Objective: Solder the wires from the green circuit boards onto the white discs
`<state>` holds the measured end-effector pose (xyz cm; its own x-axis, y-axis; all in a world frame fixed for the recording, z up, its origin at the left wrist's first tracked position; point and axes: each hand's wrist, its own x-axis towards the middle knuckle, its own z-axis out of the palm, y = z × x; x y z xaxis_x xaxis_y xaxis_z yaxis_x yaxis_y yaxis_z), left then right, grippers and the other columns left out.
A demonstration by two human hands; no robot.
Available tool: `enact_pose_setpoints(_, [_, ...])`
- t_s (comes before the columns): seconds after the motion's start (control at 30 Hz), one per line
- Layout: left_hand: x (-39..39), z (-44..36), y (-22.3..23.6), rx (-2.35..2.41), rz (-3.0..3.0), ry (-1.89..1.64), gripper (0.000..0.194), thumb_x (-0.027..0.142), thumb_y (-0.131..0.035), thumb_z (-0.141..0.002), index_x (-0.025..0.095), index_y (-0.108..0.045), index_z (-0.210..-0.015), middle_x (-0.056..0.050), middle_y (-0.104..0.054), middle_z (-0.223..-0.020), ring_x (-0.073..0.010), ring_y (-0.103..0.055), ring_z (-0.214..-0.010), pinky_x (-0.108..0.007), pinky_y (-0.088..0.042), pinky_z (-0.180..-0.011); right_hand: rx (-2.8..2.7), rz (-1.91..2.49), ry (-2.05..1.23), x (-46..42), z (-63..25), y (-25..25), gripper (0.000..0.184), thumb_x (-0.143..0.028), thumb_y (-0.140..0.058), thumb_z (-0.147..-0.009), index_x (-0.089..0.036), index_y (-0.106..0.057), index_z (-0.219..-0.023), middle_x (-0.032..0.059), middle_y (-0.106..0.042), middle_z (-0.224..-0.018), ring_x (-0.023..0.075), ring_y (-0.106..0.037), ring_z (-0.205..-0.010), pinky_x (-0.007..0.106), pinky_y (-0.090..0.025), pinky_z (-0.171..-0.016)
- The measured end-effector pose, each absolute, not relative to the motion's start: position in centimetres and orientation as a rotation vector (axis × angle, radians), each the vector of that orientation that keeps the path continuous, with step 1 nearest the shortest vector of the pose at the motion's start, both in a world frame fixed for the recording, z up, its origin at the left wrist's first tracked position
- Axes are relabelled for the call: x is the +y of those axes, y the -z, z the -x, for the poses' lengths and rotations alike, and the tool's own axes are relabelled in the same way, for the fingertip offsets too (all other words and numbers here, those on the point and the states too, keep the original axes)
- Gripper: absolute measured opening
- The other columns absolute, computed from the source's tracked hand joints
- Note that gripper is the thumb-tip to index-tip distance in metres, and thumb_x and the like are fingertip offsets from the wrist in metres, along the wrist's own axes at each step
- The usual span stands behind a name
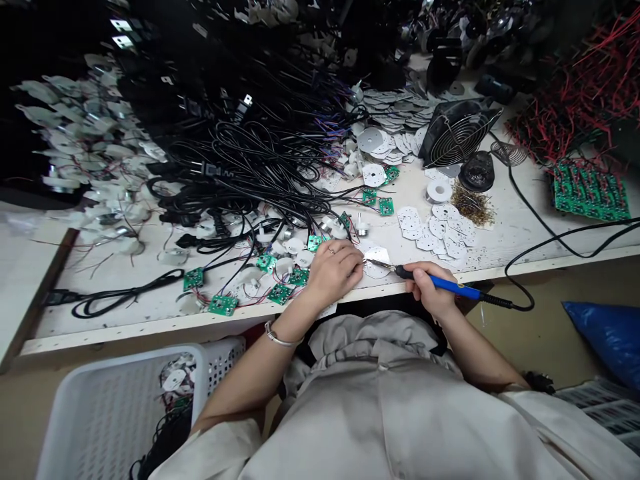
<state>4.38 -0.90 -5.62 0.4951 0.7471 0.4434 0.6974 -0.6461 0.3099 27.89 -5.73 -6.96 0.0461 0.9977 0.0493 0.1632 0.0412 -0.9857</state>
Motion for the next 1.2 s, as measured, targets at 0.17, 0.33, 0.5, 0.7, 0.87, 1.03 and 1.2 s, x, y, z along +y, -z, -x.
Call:
enact_pose_setpoints(0.17, [-0.9, -4.4, 5.7, 1.265, -2.645, -0.885, 0.009, 0.019, -0.059, -0.089, 0.021, -0.066, -0.084, 0.0, -0.077, -0.09, -0.0197, -0.067, -0.093, -0.038, -0.043, -0.088, -1.304, 1.329, -1.03, -5.9, -27.8, 6.9, 0.031, -0.049, -0.058, -0.09, -0.023, -0.075, -0.091, -0.0044, -0.065, -0.053, 0.0083, -0.047, -0.035, 0.021, -0.038, -0.036])
enact_pose_setpoints(0.33, [-0.9, -4.4, 5.7, 1.271, -2.634, -0.851, 0.011, 0.019, -0.058, -0.09, 0.021, -0.067, -0.084, -0.001, -0.077, -0.091, -0.0202, -0.067, -0.095, -0.039, -0.044, -0.089, -1.341, 1.329, -1.04, -5.8, -28.0, 6.9, 0.029, -0.048, -0.059, -0.09, -0.023, -0.075, -0.09, -0.0042, -0.064, -0.053, 0.008, -0.047, -0.036, 0.02, -0.037, -0.036])
enact_pose_setpoints(0.5, [-1.0, -4.3, 5.7, 1.282, -2.608, -0.809, 0.012, 0.019, -0.058, -0.09, 0.021, -0.069, -0.086, -0.002, -0.077, -0.092, -0.0204, -0.066, -0.097, -0.04, -0.045, -0.091, -1.192, 1.34, -0.997, -6.2, -27.8, 7.4, 0.031, -0.049, -0.059, -0.09, -0.022, -0.073, -0.092, -0.0047, -0.063, -0.053, 0.0086, -0.047, -0.035, 0.022, -0.038, -0.036])
enact_pose_setpoints(0.7, [-1.0, -4.4, 5.7, 1.287, -2.64, -0.818, 0.012, 0.02, -0.058, -0.09, 0.021, -0.068, -0.085, -0.001, -0.077, -0.091, -0.0202, -0.067, -0.096, -0.039, -0.045, -0.088, -1.14, 1.327, -0.906, -6.2, -27.3, 7.5, 0.03, -0.051, -0.059, -0.088, -0.024, -0.072, -0.092, -0.0041, -0.064, -0.056, 0.0096, -0.048, -0.035, 0.024, -0.041, -0.035])
enact_pose_setpoints(0.87, [-1.1, -4.4, 5.7, 1.266, -2.655, -0.863, 0.01, 0.019, -0.058, -0.09, 0.02, -0.067, -0.085, 0.0, -0.077, -0.091, -0.02, -0.066, -0.095, -0.038, -0.044, -0.087, -1.254, 1.272, -0.883, -6.4, -27.4, 7.3, 0.024, -0.044, -0.058, -0.09, -0.025, -0.072, -0.096, -0.0042, -0.066, -0.06, 0.0107, -0.052, -0.038, 0.026, -0.048, -0.04])
enact_pose_setpoints(1.03, [-0.9, -4.3, 6.0, 1.262, -2.598, -0.828, 0.01, 0.019, -0.058, -0.09, 0.021, -0.066, -0.085, -0.001, -0.077, -0.093, -0.0206, -0.066, -0.097, -0.039, -0.044, -0.091, -1.422, 1.135, -0.796, -6.0, -26.8, 6.9, 0.026, -0.03, -0.058, -0.093, -0.029, -0.065, -0.118, 0.0018, -0.077, -0.097, 0.0176, -0.075, -0.076, 0.037, -0.063, -0.076])
enact_pose_setpoints(1.2, [-1.5, -4.5, 6.3, 1.271, -2.625, -0.805, 0.011, 0.023, -0.056, -0.09, 0.02, -0.066, -0.086, -0.003, -0.076, -0.09, -0.0206, -0.065, -0.1, -0.038, -0.043, -0.091, -1.861, 1.009, -0.442, -5.5, -25.7, 7.3, 0.041, -0.02, -0.062, -0.09, -0.028, -0.058, -0.13, 0.0069, -0.076, -0.11, 0.022, -0.075, -0.096, 0.038, -0.062, -0.087])
